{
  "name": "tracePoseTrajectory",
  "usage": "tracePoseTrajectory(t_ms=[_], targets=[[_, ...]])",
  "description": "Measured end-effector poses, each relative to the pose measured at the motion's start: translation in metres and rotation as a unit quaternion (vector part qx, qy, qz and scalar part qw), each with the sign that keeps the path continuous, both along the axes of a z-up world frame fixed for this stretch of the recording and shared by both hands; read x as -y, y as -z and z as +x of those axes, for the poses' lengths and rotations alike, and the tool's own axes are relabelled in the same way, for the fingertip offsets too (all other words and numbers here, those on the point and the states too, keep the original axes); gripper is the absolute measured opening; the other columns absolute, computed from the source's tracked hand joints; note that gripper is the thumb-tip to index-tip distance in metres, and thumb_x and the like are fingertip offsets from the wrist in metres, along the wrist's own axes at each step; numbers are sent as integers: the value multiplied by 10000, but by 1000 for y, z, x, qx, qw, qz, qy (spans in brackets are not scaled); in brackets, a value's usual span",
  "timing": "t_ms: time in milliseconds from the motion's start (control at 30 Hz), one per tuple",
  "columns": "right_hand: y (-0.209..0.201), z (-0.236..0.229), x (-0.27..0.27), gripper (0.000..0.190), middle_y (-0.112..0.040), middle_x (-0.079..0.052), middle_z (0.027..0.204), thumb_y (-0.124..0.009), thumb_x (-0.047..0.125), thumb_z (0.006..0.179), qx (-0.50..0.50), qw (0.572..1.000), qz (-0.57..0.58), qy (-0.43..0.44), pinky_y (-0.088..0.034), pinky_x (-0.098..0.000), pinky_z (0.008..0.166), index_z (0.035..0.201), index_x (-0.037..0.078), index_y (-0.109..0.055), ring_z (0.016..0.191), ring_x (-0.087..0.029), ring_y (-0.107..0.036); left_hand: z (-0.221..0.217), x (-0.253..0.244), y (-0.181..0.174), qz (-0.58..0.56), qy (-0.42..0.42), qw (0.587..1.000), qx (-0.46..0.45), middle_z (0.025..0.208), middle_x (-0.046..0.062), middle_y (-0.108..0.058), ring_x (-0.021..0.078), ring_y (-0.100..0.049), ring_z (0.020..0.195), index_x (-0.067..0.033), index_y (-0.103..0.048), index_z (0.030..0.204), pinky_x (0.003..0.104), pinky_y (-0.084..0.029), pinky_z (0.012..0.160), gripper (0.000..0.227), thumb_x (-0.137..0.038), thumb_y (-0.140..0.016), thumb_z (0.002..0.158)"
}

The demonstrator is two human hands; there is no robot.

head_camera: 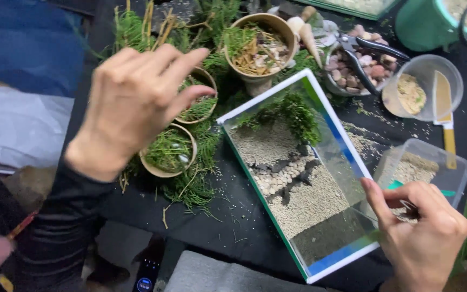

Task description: Assembling a small terrarium by placing moss and decorative elements inside a glass container using hands and tweezers.

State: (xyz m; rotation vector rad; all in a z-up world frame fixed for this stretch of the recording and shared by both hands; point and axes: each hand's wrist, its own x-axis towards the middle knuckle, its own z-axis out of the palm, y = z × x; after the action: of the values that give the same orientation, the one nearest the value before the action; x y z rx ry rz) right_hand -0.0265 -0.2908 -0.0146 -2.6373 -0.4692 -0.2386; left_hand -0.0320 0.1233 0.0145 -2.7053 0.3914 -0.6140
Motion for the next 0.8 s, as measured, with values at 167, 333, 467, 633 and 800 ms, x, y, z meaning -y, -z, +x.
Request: tracePoseTrajectory(t_ms=[167,333,467,633,800], targets=[[2,1,5,373,-626,-131,750,-925,129,1044,-27,1000,1,1,-417,-348,706,805,-30,-687,678,-215,-539,-49,-48,6,-33,-79,992,-89,1083,-4,-775,101,-734,790,-180,-754,1256,289,-624,738,323,-401,-791,1023],[7,2,12,397,-627,-151,761,-939,129,1070,-34,999,-24,-4,-412,-353,672,814,-40,-686,666,-219,-539,-84,-66,23,-65,-191,954,-220,1086,63,-775,208,-772,830,-126,-743,1216,432,-647,832,344,-360,-728,964],[7,1,12,376,-626,-156,777,-940,106,1079,-31,999,-10,-10,-397,-343,667,837,-47,-696,660,-215,-512,-101,-68,32,-103,-300,877,-361,1075,118,-745,380,-761,929,-90,-723,1185,526,-645,798,391,-309,-778,865],[8,0,12,397,-596,-161,762,-942,91,1085,-30,1000,-3,-2,-375,-352,664,829,-58,-677,659,-222,-478,-118,-82,63,-53,-390,832,-390,1000,128,-766,388,-762,949,-107,-742,1011,498,-589,781,261,-319,-782,863],[6,1,9,386,-608,-177,771,-925,56,1100,-28,1000,-3,-9,-382,-359,659,832,-65,-676,664,-234,-506,-115,-78,86,-66,-447,808,-378,1025,179,-778,418,-768,923,-78,-757,1039,518,-576,755,443,-495,-608,1032]])
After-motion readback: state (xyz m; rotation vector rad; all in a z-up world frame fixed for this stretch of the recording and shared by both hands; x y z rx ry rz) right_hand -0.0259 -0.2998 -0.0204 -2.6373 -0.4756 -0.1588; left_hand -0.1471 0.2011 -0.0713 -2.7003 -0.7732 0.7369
